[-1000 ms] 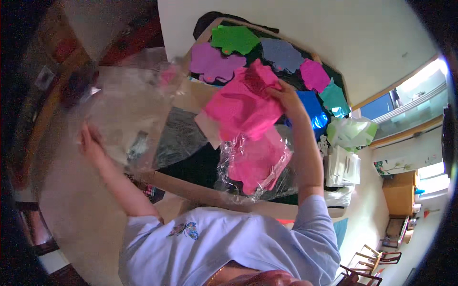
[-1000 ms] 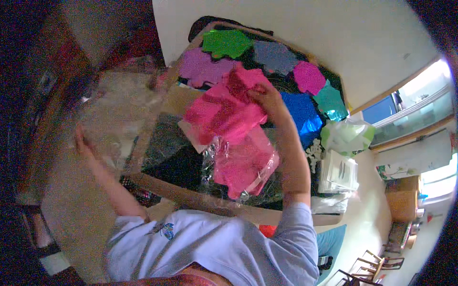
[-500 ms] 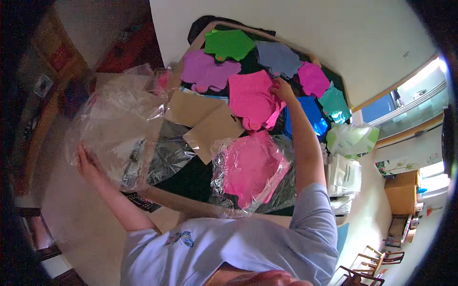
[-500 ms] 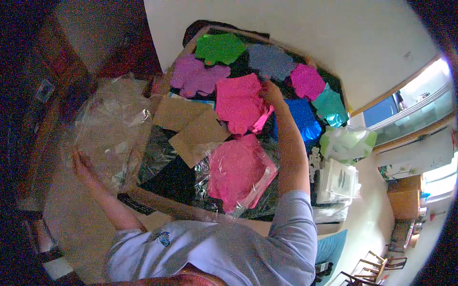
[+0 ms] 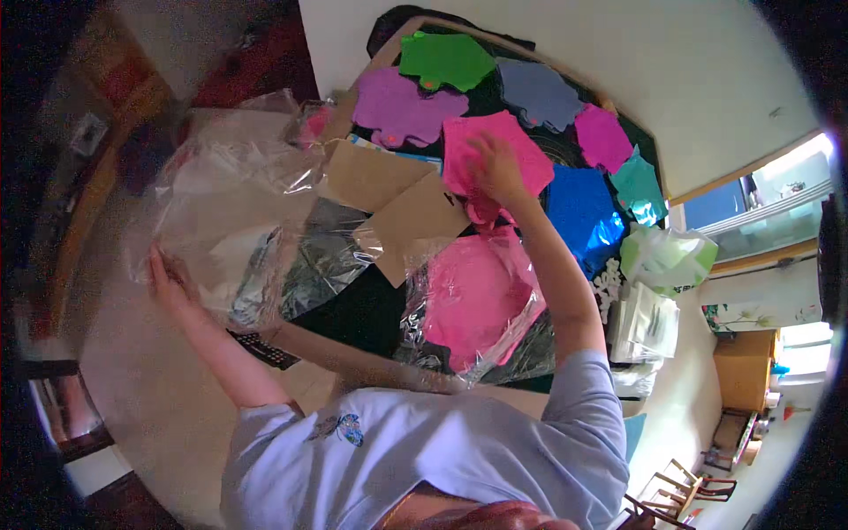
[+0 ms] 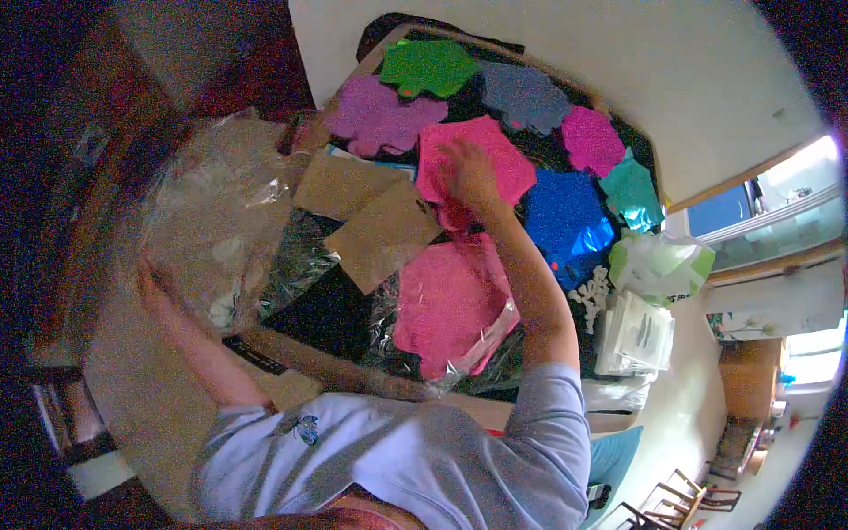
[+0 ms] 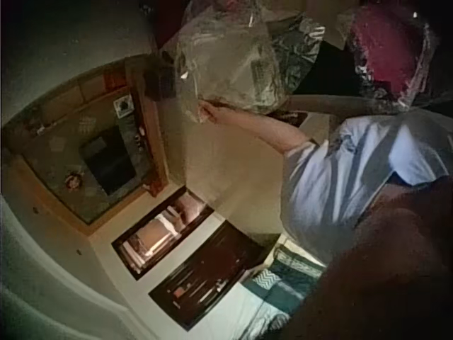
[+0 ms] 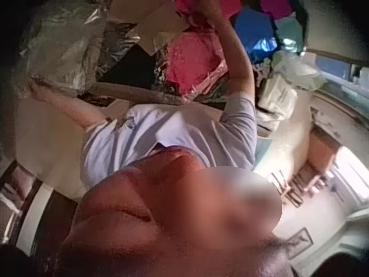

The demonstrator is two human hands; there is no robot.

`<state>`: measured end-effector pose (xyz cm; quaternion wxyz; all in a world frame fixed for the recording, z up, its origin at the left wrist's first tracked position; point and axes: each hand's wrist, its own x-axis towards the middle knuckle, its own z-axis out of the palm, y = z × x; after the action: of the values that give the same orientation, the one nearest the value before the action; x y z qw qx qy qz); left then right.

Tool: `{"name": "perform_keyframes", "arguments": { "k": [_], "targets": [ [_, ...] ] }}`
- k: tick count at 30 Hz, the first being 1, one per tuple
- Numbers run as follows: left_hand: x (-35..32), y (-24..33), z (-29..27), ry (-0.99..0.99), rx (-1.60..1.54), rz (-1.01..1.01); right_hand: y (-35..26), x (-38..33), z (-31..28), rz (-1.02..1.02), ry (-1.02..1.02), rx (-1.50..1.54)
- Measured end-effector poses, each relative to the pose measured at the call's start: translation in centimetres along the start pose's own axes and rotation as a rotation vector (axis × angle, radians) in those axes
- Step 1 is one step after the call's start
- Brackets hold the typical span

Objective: The person unpacks colorful products from plastic bags by hand, arranging them on a sorting table.

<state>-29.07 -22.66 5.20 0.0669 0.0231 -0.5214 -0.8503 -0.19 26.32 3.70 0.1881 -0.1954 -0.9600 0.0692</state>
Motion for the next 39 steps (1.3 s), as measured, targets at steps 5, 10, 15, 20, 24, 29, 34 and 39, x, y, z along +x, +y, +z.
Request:
{"name": "perform_keyframes", "arguments": {
  "k": [5, 10, 15, 20, 24, 29, 34, 39],
  "targets": [
    [-3.9, 3.0, 2.9, 0.068, 0.094, -0.013, -3.5, 1.6, 1.3, -0.450, -0.101, 0.162],
    [-6.1, 4.4, 4.6, 0.044, 0.073, 0.010, -2.5, 3.5, 2.7, -0.466, -0.275, 0.576],
    [-5.8, 3.3, 2.9, 0.049, 0.154, 0.048, -5.5, 3.5, 0.8, -0.438, -0.416, 0.348],
    [-6.9, 3.3, 4.0, -0.177, 0.465, 0.350, -5.4, 2.5, 0.6, -0.549, -0.256, 0.251],
    [-5.6, 2.9, 3.3, -0.116, 0.332, 0.154, -4.1, 3.6, 1.0, -0.282, -0.428, 0.646],
    [-3.8, 1.4, 2.7, 0.017, 0.188, 0.061, -3.6, 4.7, 2.5, 0.152, -0.295, 0.998],
    [-3.9, 0.9, 2.7, -0.069, 0.200, -0.004, -4.2, 3.8, 3.4, -0.074, 0.127, 0.305],
    [-8.7, 0.0, 4.6, -0.218, 0.691, 0.305, -8.5, 1.0, -2.7, 0.200, -0.235, 1.338]
  ]
}}
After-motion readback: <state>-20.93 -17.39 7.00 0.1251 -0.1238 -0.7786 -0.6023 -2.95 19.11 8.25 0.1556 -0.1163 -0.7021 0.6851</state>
